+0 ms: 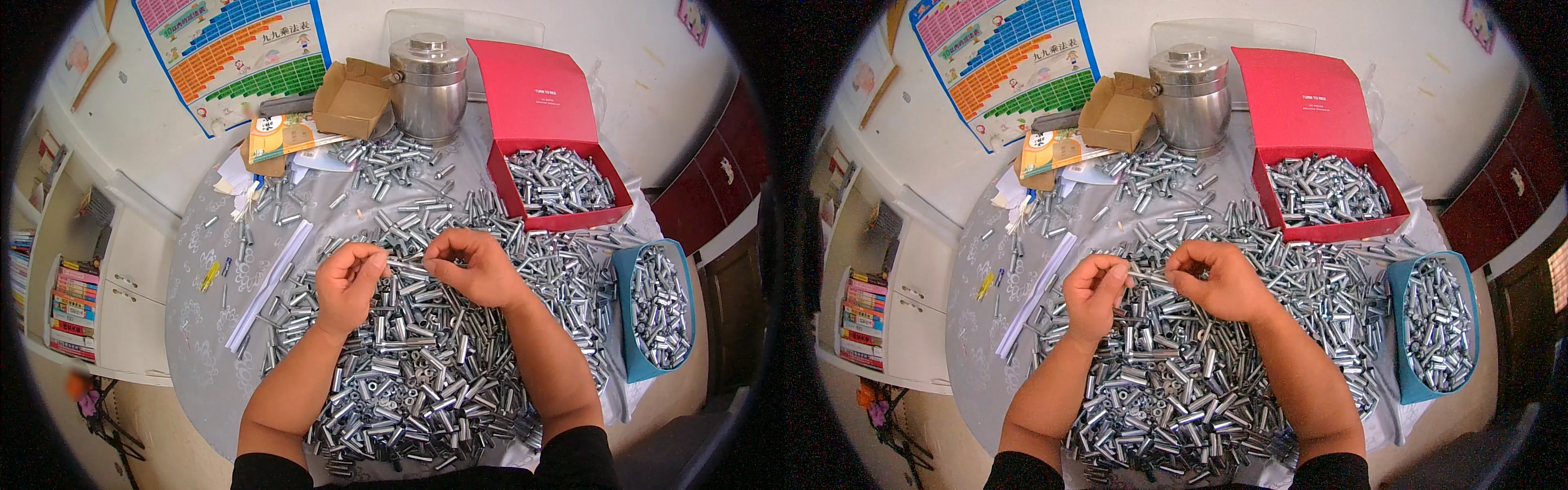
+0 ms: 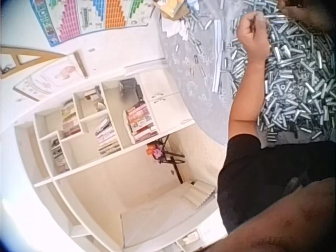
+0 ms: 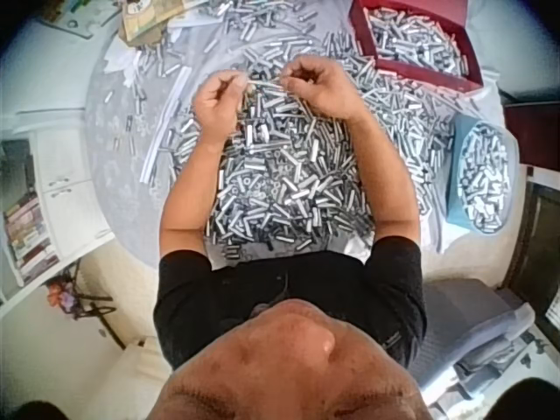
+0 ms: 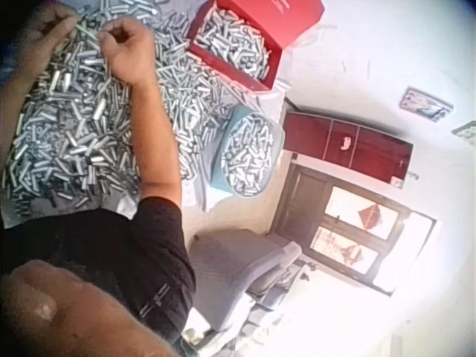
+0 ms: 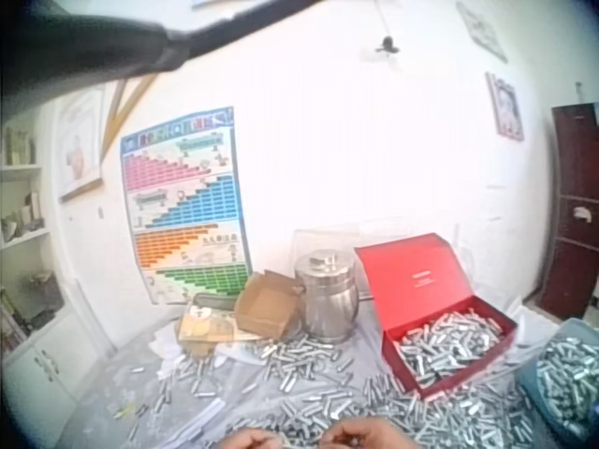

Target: The person sits at a table covered with a large pile of small silver metal components. They repeatedly pick up two pieces, a cylindrical tube and a small ring, and fit them together by hand. The assembled units are placed back onto the pile or into a nearby container.

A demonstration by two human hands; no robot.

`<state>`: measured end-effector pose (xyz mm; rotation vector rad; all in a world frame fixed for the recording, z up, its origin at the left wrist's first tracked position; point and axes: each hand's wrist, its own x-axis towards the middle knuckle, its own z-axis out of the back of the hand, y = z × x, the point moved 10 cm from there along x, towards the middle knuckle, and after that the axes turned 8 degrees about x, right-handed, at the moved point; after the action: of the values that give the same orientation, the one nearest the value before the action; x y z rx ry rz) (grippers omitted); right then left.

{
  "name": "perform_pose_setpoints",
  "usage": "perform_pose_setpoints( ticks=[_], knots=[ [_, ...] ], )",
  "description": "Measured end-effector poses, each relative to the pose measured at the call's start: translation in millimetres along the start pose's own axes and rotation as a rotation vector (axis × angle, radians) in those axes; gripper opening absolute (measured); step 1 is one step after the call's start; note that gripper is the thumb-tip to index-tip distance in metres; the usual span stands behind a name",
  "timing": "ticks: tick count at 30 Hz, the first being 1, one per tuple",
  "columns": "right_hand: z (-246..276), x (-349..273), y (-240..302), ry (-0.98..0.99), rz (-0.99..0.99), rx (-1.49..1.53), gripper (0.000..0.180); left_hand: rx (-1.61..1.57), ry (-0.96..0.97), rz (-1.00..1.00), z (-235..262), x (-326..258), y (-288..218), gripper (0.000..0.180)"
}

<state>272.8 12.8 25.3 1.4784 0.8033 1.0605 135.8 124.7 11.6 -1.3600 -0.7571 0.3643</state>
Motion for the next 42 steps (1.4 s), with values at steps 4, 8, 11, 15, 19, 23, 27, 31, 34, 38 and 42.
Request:
perform_pose_setpoints(
  ticks=[4, 8, 11, 15, 19, 23, 27, 31, 34, 38, 42],
  knots=[
    [8.5, -1.9, -2.2, -0.007, 0.021, -0.019, 0.007, 0.096, 0.024, -0.143, 0.3, -3.6, -8.0, 0.002],
    [30.8, -0.5, -3.5, -0.260, 0.069, 0.052, 0.010, 0.070, 0.044, -0.243, -1.8, -1.4, -18.5, 0.008],
    [54.1, -3.8, 5.8, -0.504, 0.043, -0.171, 0.015, 0.139, 0.012, -0.320, 3.4, 0.1, -25.8, 0.014],
    [45.3, 19.0, 26.9, -0.396, 0.209, -0.841, 0.022, 0.237, -0.010, -0.304, 4.8, 1.8, -24.9, 0.023],
    [61.9, 49.1, -13.0, -0.235, -0.101, -1.369, 0.027, 0.230, -0.005, -0.291, 4.3, 2.7, -26.1, 0.019],
    [75.0, 58.3, -38.8, -0.181, -0.210, -1.467, 0.024, 0.224, -0.018, -0.262, 4.0, 2.9, -22.6, 0.019],
    [83.8, 72.1, -48.0, -0.158, -0.281, -1.525, 0.022, 0.213, -0.011, -0.247, 3.6, 3.5, -19.9, 0.018],
    [89.8, 73.8, -50.6, -0.213, -0.222, -1.273, 0.023, 0.213, -0.028, -0.239, 7.2, 2.4, -17.8, 0.018],
    [89.9, 72.7, -58.8, -0.192, -0.267, -1.050, 0.025, 0.201, -0.024, -0.229, 6.6, 3.0, -17.0, 0.018],
    [77.0, 67.2, -41.8, -0.200, -0.166, -0.943, 0.029, 0.191, -0.025, -0.214, 6.5, 3.8, -13.7, 0.019],
    [49.8, 53.5, -15.9, -0.068, -0.053, -0.661, 0.035, 0.190, -0.033, -0.241, 7.5, 3.7, -11.8, 0.015]
  ],
)
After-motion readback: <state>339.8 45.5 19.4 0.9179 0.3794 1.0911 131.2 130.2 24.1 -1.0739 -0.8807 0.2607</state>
